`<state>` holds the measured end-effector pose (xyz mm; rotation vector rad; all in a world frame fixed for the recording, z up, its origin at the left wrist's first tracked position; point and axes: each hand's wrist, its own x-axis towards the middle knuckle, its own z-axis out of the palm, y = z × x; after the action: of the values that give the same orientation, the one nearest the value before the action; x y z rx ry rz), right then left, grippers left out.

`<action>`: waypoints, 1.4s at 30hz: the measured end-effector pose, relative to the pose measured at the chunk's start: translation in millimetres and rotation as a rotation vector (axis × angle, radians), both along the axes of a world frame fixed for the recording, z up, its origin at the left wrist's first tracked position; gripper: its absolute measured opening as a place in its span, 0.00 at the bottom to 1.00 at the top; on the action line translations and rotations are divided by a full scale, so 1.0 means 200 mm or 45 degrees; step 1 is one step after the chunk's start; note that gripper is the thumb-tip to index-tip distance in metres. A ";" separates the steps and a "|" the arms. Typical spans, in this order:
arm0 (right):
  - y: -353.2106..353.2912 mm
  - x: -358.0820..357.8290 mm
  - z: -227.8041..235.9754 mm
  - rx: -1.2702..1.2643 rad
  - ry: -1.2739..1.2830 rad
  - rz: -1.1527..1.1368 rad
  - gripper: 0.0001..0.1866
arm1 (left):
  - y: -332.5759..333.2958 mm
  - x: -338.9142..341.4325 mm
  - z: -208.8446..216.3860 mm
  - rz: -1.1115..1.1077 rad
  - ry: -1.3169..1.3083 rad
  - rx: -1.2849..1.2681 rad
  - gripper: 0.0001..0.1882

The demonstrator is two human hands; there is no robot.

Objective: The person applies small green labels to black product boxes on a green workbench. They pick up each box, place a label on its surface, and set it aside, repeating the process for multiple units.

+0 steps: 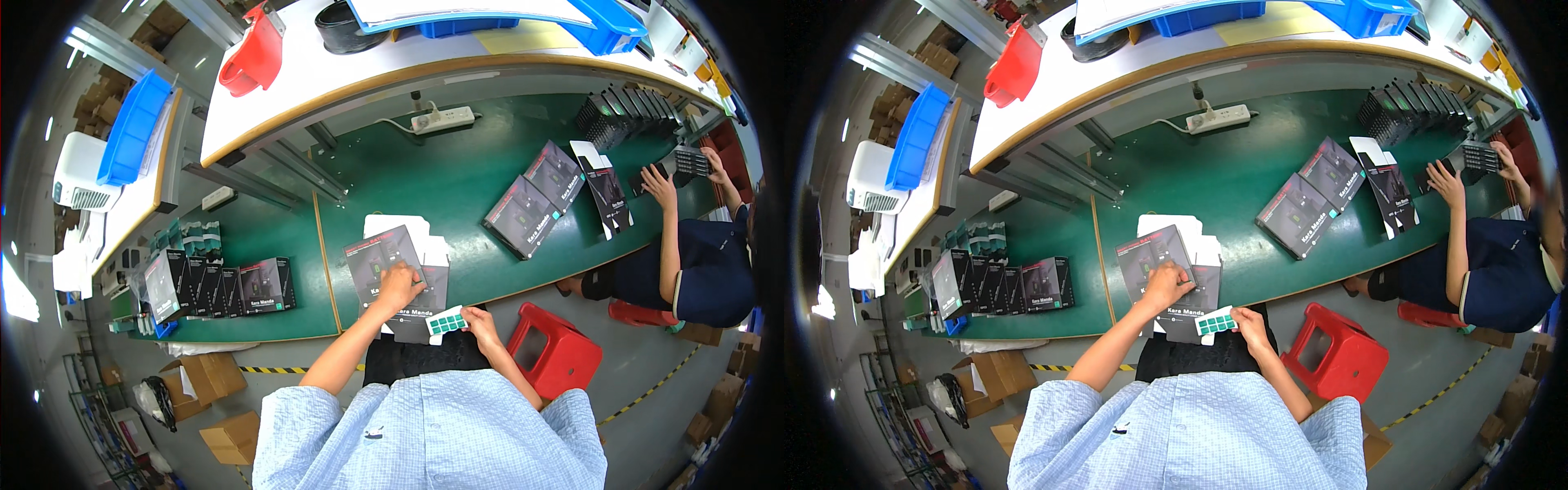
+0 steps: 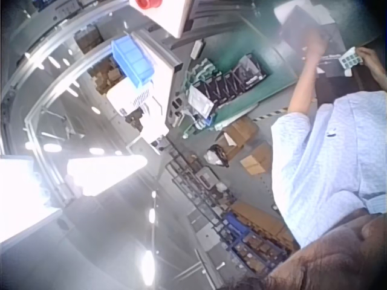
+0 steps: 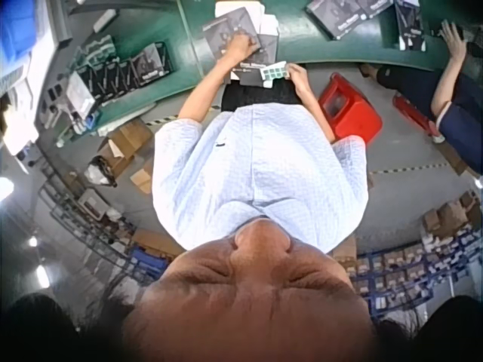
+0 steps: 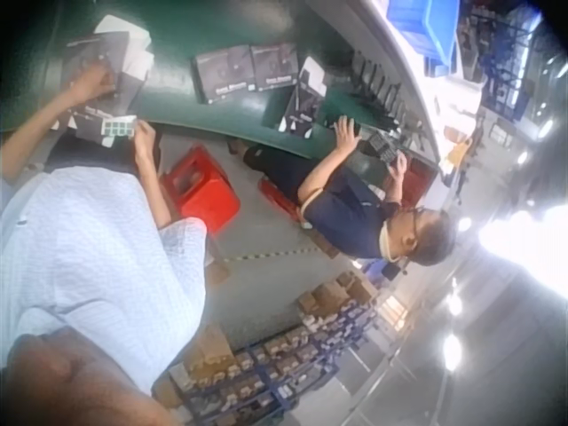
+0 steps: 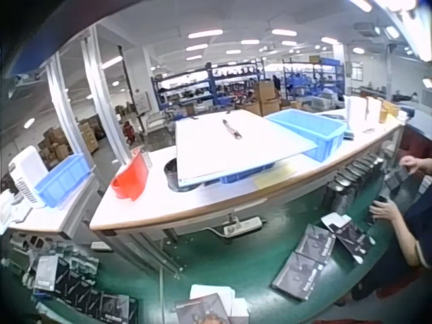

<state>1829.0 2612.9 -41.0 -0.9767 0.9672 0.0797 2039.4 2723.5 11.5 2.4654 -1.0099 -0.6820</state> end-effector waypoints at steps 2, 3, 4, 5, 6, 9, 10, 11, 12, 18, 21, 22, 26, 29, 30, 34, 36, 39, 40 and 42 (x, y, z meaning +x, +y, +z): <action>0.00 0.00 0.00 -0.017 -0.005 0.016 0.10 | 0.00 0.00 -0.03 0.019 -0.013 -0.021 0.12; 0.00 0.00 0.00 -0.019 -0.001 0.018 0.10 | 0.00 0.01 -0.03 0.027 -0.018 -0.033 0.13; 0.00 0.01 0.00 -0.022 0.002 0.021 0.10 | 0.00 0.01 -0.04 0.092 -0.009 -0.066 0.13; 0.00 0.01 0.00 -0.024 0.005 0.025 0.10 | -0.01 0.02 -0.05 0.157 0.001 -0.099 0.14; 0.00 0.01 0.00 -0.020 0.002 0.035 0.10 | -0.01 0.02 -0.04 0.223 0.009 -0.132 0.14; -0.01 0.01 0.01 -0.010 0.000 0.061 0.10 | -0.02 0.05 -0.02 0.191 0.039 -0.092 0.13; -0.01 0.02 0.02 -0.010 0.004 0.064 0.10 | -0.02 0.05 -0.02 0.197 0.044 -0.103 0.12; -0.02 0.02 0.03 -0.009 0.007 0.069 0.10 | -0.02 0.05 -0.02 0.204 0.048 -0.115 0.12; -0.02 0.02 0.04 -0.009 0.006 0.073 0.10 | -0.01 0.05 -0.03 0.210 0.050 -0.125 0.11; -0.04 0.05 0.02 -0.048 -0.002 0.169 0.10 | 0.07 -0.02 -0.06 0.180 -0.099 -0.505 0.08; -0.06 0.08 0.01 -0.116 -0.030 0.268 0.10 | 0.08 -0.10 -0.01 0.215 -0.215 -0.511 0.08; -0.07 0.09 0.00 -0.139 -0.057 0.307 0.10 | 0.08 -0.10 -0.04 0.241 -0.181 -0.524 0.09; -0.08 0.19 0.02 -0.430 -0.133 0.556 0.11 | 0.10 -0.10 -0.04 0.463 -0.014 -0.701 0.16; -0.10 0.27 0.02 -0.845 -0.190 0.764 0.10 | 0.16 -0.10 -0.03 0.683 -0.284 -0.818 0.21; -0.12 0.30 0.03 -0.984 -0.248 0.808 0.10 | 0.18 -0.10 -0.03 0.742 -0.452 -0.825 0.23; -0.10 0.42 0.08 -0.718 -0.391 0.718 0.09 | 0.37 -0.14 -0.16 1.375 -0.529 -0.618 0.24; -0.06 0.48 0.08 -0.599 -0.434 0.771 0.09 | 0.48 -0.19 -0.28 1.406 -0.019 -0.587 0.27; -0.03 0.53 0.07 -0.622 -0.394 0.871 0.09 | 0.49 -0.25 -0.29 1.366 0.256 -0.779 0.26; 0.00 0.55 0.12 -0.533 -0.390 0.836 0.09 | 0.48 -0.25 -0.27 1.359 0.286 -0.802 0.26; 0.02 0.56 0.27 -0.361 -0.377 0.759 0.09 | 0.49 -0.23 -0.22 1.383 0.409 -0.803 0.24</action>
<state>1940.6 2617.0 12.1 -1.4712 0.3967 0.2936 1993.8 2821.1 -33.2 1.8380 0.2686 -0.2823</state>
